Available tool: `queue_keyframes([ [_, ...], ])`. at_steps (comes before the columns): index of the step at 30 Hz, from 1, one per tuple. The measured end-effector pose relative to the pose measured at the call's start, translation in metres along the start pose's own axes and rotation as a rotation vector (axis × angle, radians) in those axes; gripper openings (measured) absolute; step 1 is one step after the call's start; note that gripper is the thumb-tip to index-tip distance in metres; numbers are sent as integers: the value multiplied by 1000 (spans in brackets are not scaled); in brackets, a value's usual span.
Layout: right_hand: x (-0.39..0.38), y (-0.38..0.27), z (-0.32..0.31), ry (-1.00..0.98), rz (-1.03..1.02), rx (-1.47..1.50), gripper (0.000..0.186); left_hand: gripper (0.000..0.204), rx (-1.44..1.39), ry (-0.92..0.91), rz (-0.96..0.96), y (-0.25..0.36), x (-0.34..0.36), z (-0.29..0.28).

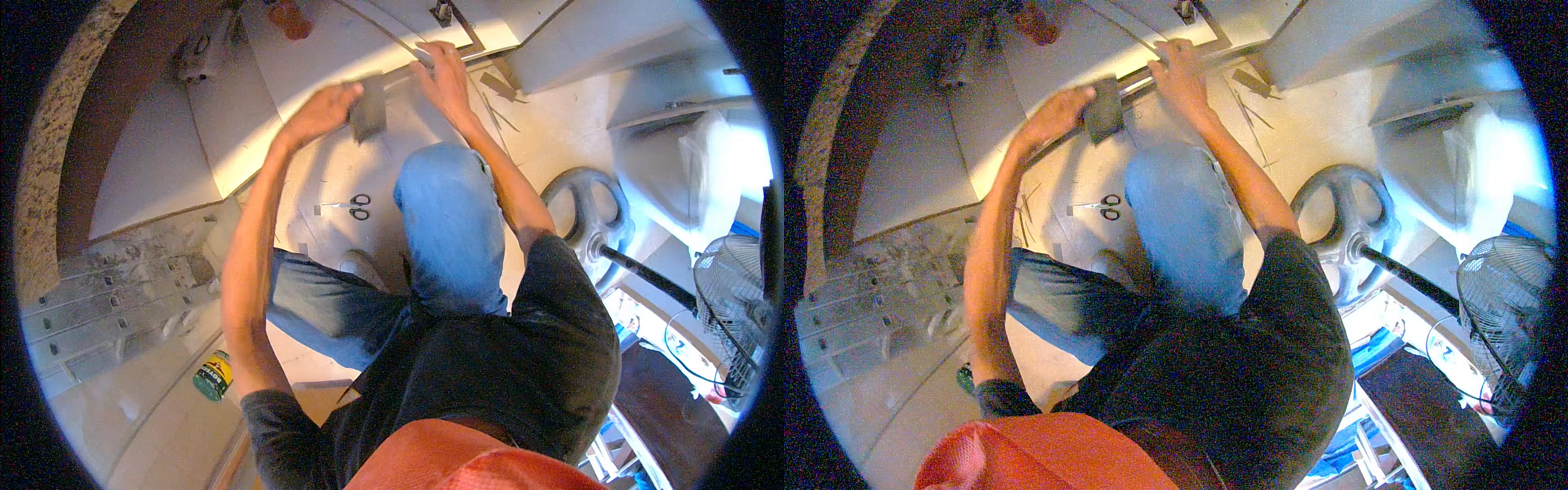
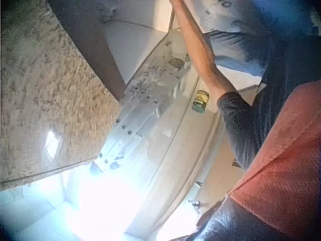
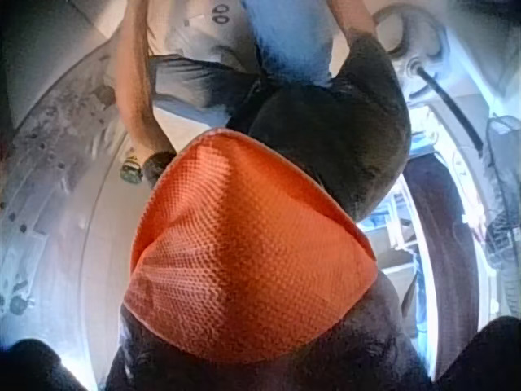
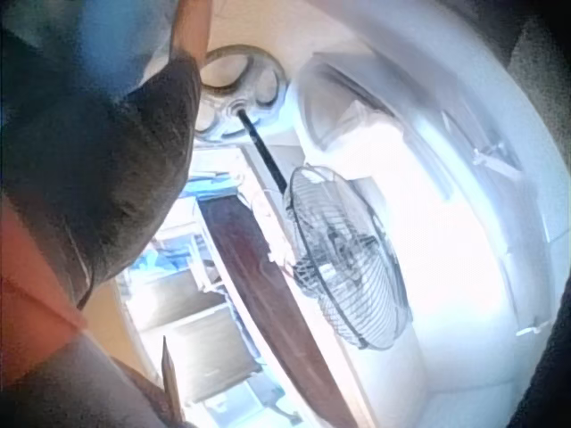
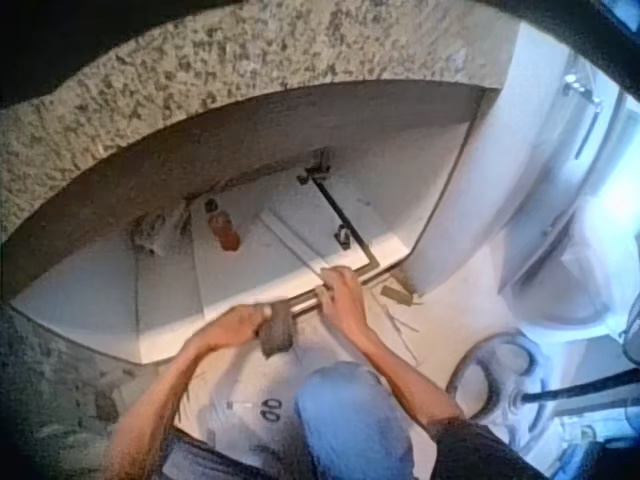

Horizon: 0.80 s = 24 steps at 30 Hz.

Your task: The person sits on the floor and works under a kitchen sink, handling a white trim piece and small hardware. They then stand, walk across a blue tarp, and open a drawer to retrieve and examine metal cabinet hinges and screws.

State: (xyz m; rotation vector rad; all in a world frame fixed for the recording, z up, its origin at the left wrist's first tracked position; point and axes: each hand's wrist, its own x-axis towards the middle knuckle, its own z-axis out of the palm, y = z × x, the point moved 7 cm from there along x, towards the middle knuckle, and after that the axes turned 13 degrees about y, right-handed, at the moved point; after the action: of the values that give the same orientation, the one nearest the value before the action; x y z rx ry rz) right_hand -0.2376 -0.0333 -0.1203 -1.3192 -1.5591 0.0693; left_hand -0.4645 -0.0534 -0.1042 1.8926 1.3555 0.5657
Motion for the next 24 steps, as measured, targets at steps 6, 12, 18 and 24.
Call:
queue_keyframes([
  [6,-41,19,-42,-68,152,-28,42,60,-635,511,-457,-76,40,-29],
  [12,-13,1,-50,-223,388,305,40,67,-730,345,-569,-47,-31,16],
  [18,51,-187,-107,-198,369,220,41,68,-1468,263,-864,67,-108,47],
  [24,58,-292,-187,147,375,64,43,69,-1585,-272,-494,250,-86,-39],
])
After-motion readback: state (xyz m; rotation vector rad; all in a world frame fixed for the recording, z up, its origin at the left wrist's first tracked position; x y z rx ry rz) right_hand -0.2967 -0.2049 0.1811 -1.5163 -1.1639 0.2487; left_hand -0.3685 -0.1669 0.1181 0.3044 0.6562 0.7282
